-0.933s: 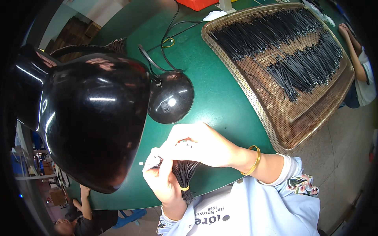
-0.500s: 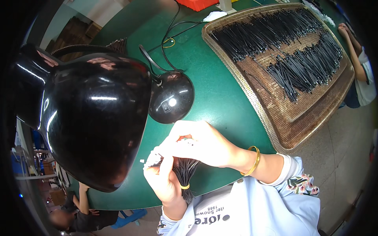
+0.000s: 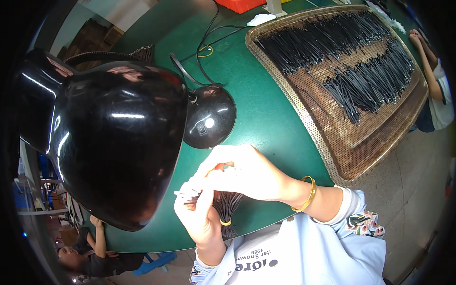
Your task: The person is assembling small electronic components by connecting or stripping wires at a factory workstation.
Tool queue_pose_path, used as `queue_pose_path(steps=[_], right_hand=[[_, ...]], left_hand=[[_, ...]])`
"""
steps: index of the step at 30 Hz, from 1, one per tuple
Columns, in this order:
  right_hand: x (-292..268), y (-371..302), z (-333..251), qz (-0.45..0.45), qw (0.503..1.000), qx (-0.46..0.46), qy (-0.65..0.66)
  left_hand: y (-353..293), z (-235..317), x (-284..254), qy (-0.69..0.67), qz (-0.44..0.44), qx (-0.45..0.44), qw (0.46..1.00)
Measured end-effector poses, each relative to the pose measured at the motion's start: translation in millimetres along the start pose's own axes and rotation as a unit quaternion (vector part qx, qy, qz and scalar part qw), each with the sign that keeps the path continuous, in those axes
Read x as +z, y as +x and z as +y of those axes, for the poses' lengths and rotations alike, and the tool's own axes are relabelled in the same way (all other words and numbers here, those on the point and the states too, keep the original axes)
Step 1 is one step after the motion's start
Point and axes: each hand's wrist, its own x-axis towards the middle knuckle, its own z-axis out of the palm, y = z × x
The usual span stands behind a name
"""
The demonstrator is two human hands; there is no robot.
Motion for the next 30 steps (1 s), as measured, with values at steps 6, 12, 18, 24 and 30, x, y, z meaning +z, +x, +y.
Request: queue_pose_path(steps=[6, 12, 18, 24, 30], right_hand=[[0.5, 1.8, -1.1, -0.019, 0.999, -0.025, 0.016], [-0.1, 1.5, 1.6, -0.021, 0.999, -0.024, 0.002], [0.4, 0.1, 3.1, -0.025, 0.996, 0.008, 0.08], [0.9, -0.7, 5.0, -0.024, 0.994, 0.027, 0.106], [3.3, -1.3, 3.1, 0.004, 0.994, 0.013, 0.107]], left_hand=[[0.7, 4.0, 4.8, -0.007, 0.031, -0.006, 0.999], [0.8, 3.3, 3.7, -0.019, 0.011, 0.001, 1.0], [1.2, 1.3, 2.7, -0.022, 0.002, 0.003, 1.0], [0.5, 2.7, 3.3, -0.044, 0.007, -0.008, 0.999], [3.0, 4.3, 6.3, -0.035, 0.004, -0.014, 0.999]])
